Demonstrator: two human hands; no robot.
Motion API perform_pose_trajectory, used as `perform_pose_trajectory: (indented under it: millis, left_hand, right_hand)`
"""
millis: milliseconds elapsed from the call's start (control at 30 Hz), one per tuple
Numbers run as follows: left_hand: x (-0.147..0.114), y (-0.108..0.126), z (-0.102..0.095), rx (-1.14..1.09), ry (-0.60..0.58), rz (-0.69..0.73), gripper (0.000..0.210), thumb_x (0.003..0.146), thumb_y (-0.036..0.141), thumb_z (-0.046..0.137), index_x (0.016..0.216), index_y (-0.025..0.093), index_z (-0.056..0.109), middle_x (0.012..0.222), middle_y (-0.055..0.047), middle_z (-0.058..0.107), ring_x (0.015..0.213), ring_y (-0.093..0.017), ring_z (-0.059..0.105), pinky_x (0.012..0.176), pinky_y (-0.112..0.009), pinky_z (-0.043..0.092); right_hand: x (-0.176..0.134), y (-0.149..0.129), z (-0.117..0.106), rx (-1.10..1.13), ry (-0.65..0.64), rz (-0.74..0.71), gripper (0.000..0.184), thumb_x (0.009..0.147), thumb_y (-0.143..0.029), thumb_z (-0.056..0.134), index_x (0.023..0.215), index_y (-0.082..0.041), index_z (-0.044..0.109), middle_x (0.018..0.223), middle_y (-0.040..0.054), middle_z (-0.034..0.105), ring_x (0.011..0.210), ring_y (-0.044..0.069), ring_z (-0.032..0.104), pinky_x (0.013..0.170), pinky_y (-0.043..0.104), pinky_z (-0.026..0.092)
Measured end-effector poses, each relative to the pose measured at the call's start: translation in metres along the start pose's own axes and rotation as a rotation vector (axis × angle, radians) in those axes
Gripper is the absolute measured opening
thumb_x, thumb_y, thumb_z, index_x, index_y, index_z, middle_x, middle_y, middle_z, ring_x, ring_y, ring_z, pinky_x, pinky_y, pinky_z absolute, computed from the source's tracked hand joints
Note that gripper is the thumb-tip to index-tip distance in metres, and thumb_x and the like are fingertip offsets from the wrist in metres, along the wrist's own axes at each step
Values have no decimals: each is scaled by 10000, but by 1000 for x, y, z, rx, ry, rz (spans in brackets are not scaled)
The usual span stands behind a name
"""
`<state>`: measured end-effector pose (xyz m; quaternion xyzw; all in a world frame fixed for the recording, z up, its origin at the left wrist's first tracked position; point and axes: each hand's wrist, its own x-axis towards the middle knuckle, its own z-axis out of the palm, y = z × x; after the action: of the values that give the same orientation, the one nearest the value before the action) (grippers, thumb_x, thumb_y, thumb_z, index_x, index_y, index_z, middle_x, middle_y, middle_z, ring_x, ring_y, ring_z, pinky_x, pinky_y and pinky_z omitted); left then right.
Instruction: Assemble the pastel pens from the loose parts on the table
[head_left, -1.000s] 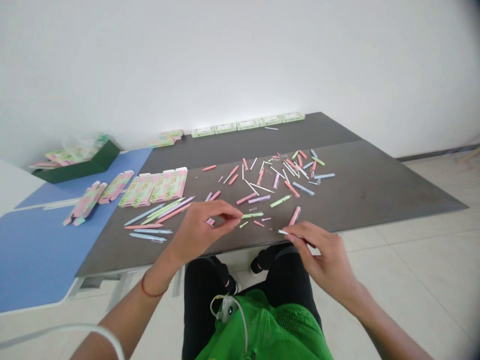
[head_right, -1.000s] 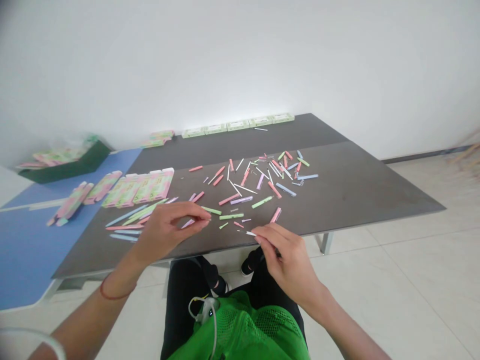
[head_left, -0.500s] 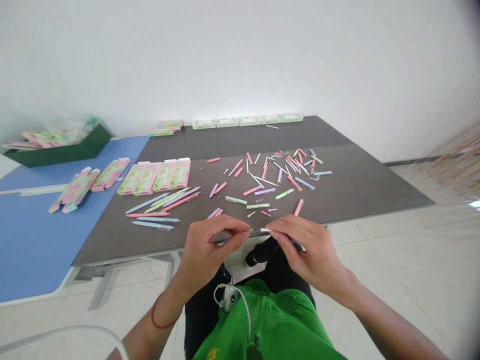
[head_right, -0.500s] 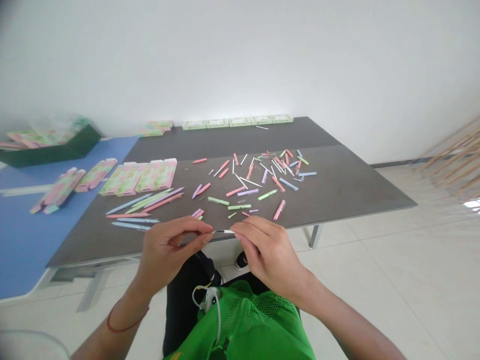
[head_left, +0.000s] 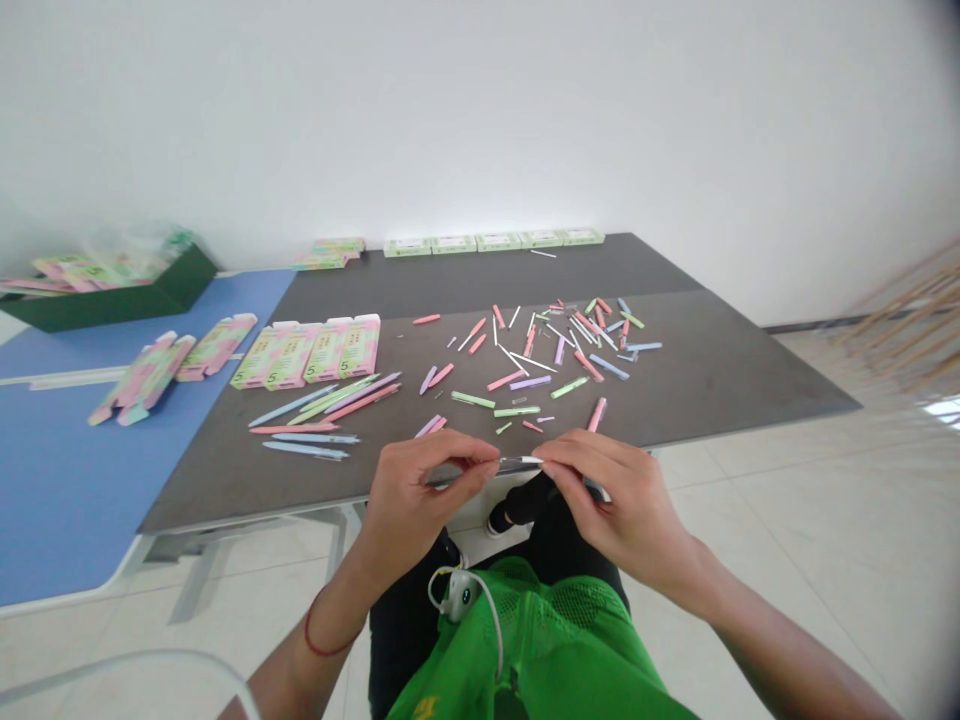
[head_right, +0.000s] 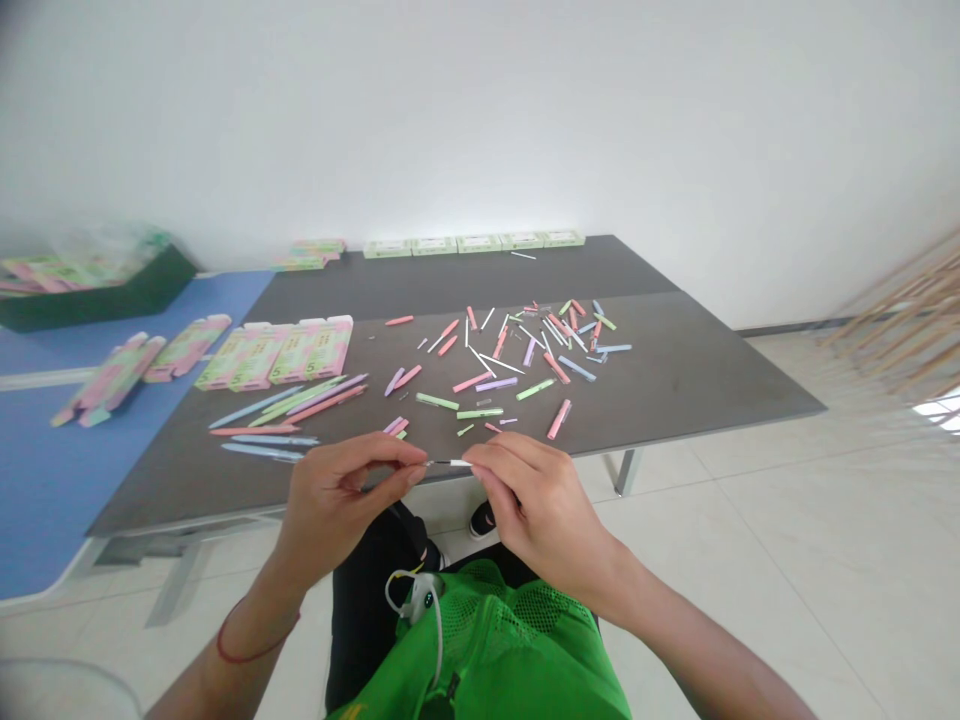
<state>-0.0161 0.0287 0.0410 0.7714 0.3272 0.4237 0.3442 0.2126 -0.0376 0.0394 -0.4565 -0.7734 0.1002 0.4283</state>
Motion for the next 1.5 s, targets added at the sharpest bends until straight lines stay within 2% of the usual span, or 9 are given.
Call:
perform_pose_trajectory:
  millis: [133,567,767,933,1100,1333,1500]
  left_hand:
    - [0,-2,1,-8,13,-8,54,902,156,796,911,208,807,852,19,817,744,-109,735,734,-180,567]
    - [1,0,9,-26,-67,25,58,896,151,807,882,206,796,839,25,810,743,-107,733,742,-186,549]
    - [-3,-3,15,-58,17,43,82,872,132,830,881,206,796,840,29,813,740,-99,730,737,-172,551]
    - [-5,-3,16,-73,25,6,109,842,162,864,917,205,798,822,22,806,698,-109,720,708,-188,571]
    - [-7,-3,11,-65,9,-42,145,845,209,866,969,201,793,892,-4,812,757,-133,735,763,-218,591]
    - [-9,1,7,-17,0,-70,23,893,196,794,876,195,779,777,8,774,690,-125,699,721,-220,583]
    - [-9,-1,10,-44,-17,-87,30,890,167,780,895,195,773,808,4,774,714,-126,698,740,-223,586]
  right_hand:
    - [0,0,-1,14,6,27,185,1019,-73,571,1092,-191,694,986,61,767,863,186,710,811,330,565]
    - [2,-1,6,67,-72,-12,206,1042,-85,545,1130,-178,707,1000,79,759,851,190,688,750,324,534]
    - [3,-3,9,93,-67,3,222,1050,-93,544,1145,-203,711,970,60,755,829,183,681,733,320,529]
    - [3,-3,10,117,-63,35,196,1049,-103,550,1110,-195,712,971,64,761,842,185,703,738,314,540]
    - [4,-5,10,113,-59,36,196,1050,-105,539,1094,-191,709,955,69,763,823,189,706,721,319,541]
    - [2,-4,11,110,-68,28,192,1051,-107,541,1099,-189,708,968,72,764,835,189,708,731,317,543]
    - [2,-3,12,106,-63,23,184,1051,-108,548,1092,-181,711,968,75,762,840,187,706,738,313,539]
